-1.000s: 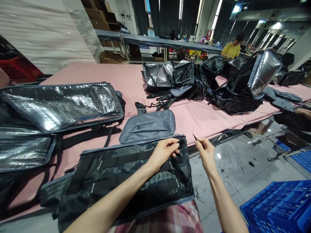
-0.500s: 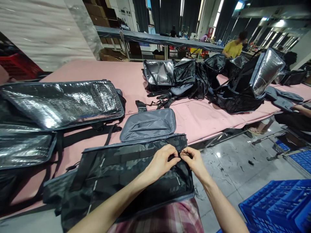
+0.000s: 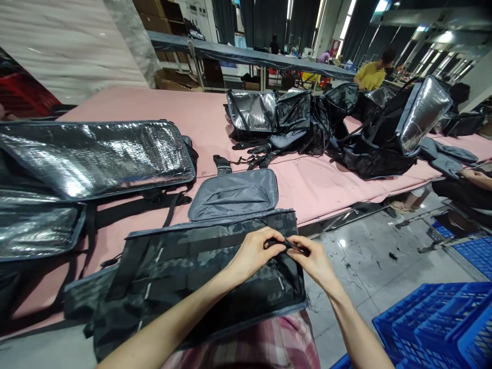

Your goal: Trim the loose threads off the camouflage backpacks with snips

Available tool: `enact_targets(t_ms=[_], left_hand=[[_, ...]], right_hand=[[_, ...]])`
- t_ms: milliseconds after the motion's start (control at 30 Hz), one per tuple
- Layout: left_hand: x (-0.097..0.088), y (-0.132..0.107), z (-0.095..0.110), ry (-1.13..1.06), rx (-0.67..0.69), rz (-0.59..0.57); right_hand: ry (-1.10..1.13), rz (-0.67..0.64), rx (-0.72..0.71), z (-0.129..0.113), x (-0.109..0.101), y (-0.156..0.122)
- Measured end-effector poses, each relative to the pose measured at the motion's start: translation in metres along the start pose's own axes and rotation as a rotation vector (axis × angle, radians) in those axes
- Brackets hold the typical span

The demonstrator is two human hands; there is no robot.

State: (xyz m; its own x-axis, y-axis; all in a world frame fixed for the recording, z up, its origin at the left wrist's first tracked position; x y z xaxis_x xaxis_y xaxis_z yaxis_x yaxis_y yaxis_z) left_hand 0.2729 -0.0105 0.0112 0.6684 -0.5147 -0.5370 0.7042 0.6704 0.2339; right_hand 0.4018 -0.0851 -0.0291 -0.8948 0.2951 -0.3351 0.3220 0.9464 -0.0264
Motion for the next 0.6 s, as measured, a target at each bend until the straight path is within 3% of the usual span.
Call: enact_targets(t_ms=[67, 133, 233, 300, 367, 467, 533, 600], left_hand=[[-0.011, -0.004, 0.007, 0.012, 0.104, 0.181], [-0.008, -0.011, 0.02, 0.115, 0.269, 0.278], [0.031, -0.016, 0.032, 0.414, 0.421, 0.122], [0.056, -0.017, 0.031, 0.597, 0.389, -0.016], [0.064, -0.019, 0.03, 0.7, 0.341, -0.093], [0.045, -0.027, 0.035, 0.699, 0.366, -0.087], [0.009, -0.032, 0.034, 0.614, 0.364, 0.044], [-0.032, -0.033, 0.019, 0.522, 0.236, 0.202]], right_hand=[[0.168, -0.029, 0.045, 0.002, 0.009, 0.008], [0.331, -0.006, 0.102, 0.005, 0.012, 0.014], [0.466, 0.014, 0.155, 0.009, 0.013, 0.015], [0.48, 0.027, 0.186, 0.014, 0.012, 0.013], [0.451, 0.034, 0.202, 0.019, 0.01, 0.012], [0.392, 0.021, 0.173, 0.02, 0.007, 0.013], [0.366, 0.023, 0.163, 0.018, 0.006, 0.015], [0.35, 0.048, 0.171, 0.017, 0.003, 0.016]])
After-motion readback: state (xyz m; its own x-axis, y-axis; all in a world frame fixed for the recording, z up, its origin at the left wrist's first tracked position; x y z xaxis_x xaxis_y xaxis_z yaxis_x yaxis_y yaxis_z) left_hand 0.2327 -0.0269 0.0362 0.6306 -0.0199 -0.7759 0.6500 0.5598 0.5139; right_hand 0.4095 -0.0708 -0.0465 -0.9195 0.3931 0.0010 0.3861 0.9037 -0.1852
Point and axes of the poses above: each hand's wrist, its own y-axis towards the middle knuckle, its own x-axis out of the palm, z = x × y, the point moved 8 cm from there along y, towards the middle knuckle, and after that the axes turned 2 degrees about x, right-handed, at the moved point
